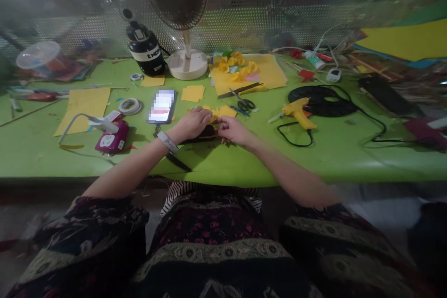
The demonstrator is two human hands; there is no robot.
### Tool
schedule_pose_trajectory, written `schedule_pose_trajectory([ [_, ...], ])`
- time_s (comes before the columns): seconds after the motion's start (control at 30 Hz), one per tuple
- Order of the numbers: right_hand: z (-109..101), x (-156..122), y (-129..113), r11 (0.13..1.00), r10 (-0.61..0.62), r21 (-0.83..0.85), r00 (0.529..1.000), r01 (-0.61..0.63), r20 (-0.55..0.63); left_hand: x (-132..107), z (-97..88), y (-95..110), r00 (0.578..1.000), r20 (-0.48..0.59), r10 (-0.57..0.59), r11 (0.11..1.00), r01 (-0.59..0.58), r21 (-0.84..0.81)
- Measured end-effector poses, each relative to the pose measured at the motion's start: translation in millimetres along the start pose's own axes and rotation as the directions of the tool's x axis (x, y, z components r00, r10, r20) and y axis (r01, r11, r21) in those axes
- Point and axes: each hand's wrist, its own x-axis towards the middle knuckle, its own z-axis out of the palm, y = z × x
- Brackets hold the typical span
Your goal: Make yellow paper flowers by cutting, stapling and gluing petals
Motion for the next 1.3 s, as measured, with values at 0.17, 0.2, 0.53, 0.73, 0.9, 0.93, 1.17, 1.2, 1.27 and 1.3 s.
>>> schedule_pose_trajectory([
  [0.17,0,1,3,1.000,-0.002,0.016,1.000,0.002,0.001,0,0.6,-1,1.000,-0.003,0.002,1.000,-0.002,0.021],
  [0.2,0,2,3,1.000,-0.003,0.019,1.000,0.002,0.001,0,0.6,-1,1.000,0.002,0.005,1.000,-0.005,0.025],
  [0.53,1,2,2,1.000,-0.001,-0.017,1.000,0.001,-0.007,0,-2.3,2,1.000,0.019,-0.020,1.000,0.020,-0.021],
  [0.73,0,3,6,0.996,-0.003,-0.095,1.000,0.003,-0.001,0,-1.0,1,1.000,0.015,-0.026,1.000,0.027,-0.016],
  [0.9,-9,1,3,0.900,-0.133,-0.432,0.979,0.054,-0.154,2,-5.4,9,0.993,0.076,-0.095,0.995,0.093,0.018],
  [0.93,-11,0,0,0.875,-0.189,-0.480,0.961,0.072,-0.201,3,-7.1,11,0.991,0.086,-0.104,0.994,0.101,0.041],
  [1.17,-8,0,-25,0.794,-0.424,-0.544,0.889,0.271,-0.176,15,-17.2,24,0.986,0.166,-0.025,0.999,0.018,0.045],
  [1.2,-7,3,-28,0.760,-0.467,-0.583,0.865,0.286,-0.184,16,-17.2,25,0.986,0.163,-0.021,1.000,0.018,0.023],
  [1.27,-4,11,-35,0.681,-0.574,-0.654,0.795,0.329,-0.197,16,-15.9,26,0.986,0.159,-0.057,0.998,0.057,0.001],
  [1.3,-2,16,-38,0.644,-0.622,-0.675,0.759,0.359,-0.190,17,-14.8,26,0.987,0.140,-0.081,0.997,0.081,0.002],
])
